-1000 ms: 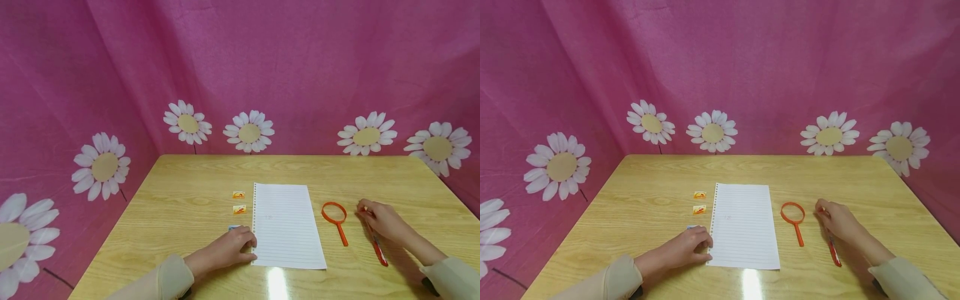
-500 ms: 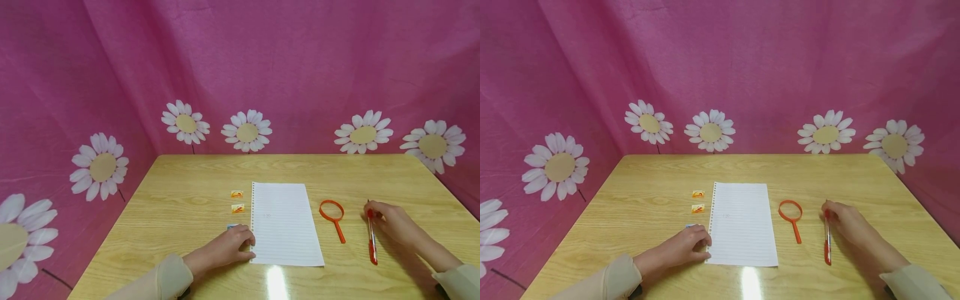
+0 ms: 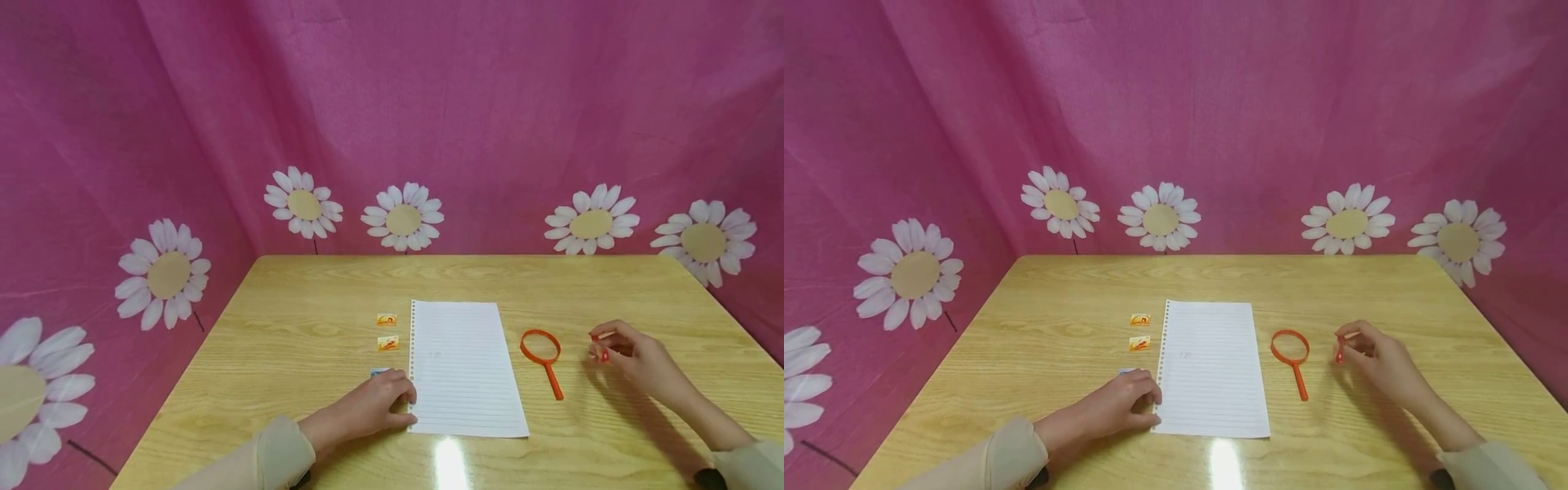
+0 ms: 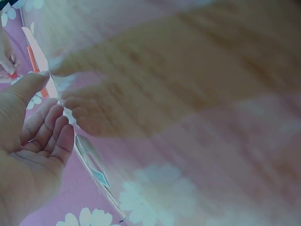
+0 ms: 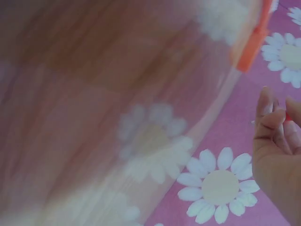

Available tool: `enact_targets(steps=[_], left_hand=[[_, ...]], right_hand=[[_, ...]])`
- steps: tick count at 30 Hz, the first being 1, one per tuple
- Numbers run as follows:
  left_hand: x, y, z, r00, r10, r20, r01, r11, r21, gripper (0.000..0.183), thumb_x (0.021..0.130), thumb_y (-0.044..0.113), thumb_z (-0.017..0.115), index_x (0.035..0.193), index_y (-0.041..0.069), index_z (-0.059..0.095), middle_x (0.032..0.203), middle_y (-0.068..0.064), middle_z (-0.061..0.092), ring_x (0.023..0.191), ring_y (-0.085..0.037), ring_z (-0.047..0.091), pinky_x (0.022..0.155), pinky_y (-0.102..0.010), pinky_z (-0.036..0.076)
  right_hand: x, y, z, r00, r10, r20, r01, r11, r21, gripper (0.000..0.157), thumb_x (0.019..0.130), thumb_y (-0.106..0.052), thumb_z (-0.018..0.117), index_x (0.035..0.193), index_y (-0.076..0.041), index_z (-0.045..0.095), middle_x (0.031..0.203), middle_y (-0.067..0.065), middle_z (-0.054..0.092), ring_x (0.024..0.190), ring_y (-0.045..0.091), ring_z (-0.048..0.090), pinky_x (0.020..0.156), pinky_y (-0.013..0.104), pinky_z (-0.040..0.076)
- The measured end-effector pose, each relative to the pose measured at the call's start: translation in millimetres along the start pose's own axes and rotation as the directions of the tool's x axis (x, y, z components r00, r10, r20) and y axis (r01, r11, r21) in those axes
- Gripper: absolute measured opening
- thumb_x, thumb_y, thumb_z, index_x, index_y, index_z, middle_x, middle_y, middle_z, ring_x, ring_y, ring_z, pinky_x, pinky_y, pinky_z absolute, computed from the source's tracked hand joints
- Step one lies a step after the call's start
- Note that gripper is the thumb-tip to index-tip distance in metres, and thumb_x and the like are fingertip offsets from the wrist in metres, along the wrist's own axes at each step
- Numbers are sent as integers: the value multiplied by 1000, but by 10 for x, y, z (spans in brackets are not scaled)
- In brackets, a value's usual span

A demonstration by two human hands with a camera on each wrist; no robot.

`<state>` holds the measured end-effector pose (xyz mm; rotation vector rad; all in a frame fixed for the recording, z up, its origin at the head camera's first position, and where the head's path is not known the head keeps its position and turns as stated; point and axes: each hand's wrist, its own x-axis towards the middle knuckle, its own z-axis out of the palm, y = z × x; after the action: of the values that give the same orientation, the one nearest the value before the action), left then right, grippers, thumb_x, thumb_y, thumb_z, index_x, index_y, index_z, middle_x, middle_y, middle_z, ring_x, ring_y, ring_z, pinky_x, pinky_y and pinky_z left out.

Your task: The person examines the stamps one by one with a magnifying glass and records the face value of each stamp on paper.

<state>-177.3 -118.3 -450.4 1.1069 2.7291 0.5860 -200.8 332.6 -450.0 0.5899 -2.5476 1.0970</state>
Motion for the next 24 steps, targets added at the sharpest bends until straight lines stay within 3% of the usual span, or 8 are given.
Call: enact_targets(steps=[5,11,19,24], left_hand=[[-1,-5,16,1000,18,-18,-17,1000,9,20,87,30,74,96,14,66,93,7,58,83,1,43,77,-12,43],[-2,-12,24,1000,16,-18,-15,1000,17,19,87,30,74,95,14,66,91,8,56,82,1,42,76,-12,42],[-6,-16,26,999,32,-25,-32,999,6,20,87,29,74,95,13,66,90,6,57,82,0,43,75,-12,43],[-2,-13,18,999,31,-22,-31,1000,2,19,87,29,74,95,13,66,90,6,57,82,0,43,75,-12,42]], right_hand=[[20,-135,14,998,60,35,-66,975,212,13,96,2,55,108,-1,59,87,-21,69,68,1,62,49,26,42],[-15,-196,21,989,94,114,-133,906,402,14,99,2,49,110,-1,57,89,-9,74,75,4,68,53,27,47],[-87,-228,36,969,212,128,-241,925,293,14,99,-6,54,108,-9,63,81,-10,70,70,8,62,57,27,48],[-103,-305,71,944,286,165,-324,900,291,11,95,-7,62,106,-8,64,84,-13,70,74,5,64,62,24,51]])
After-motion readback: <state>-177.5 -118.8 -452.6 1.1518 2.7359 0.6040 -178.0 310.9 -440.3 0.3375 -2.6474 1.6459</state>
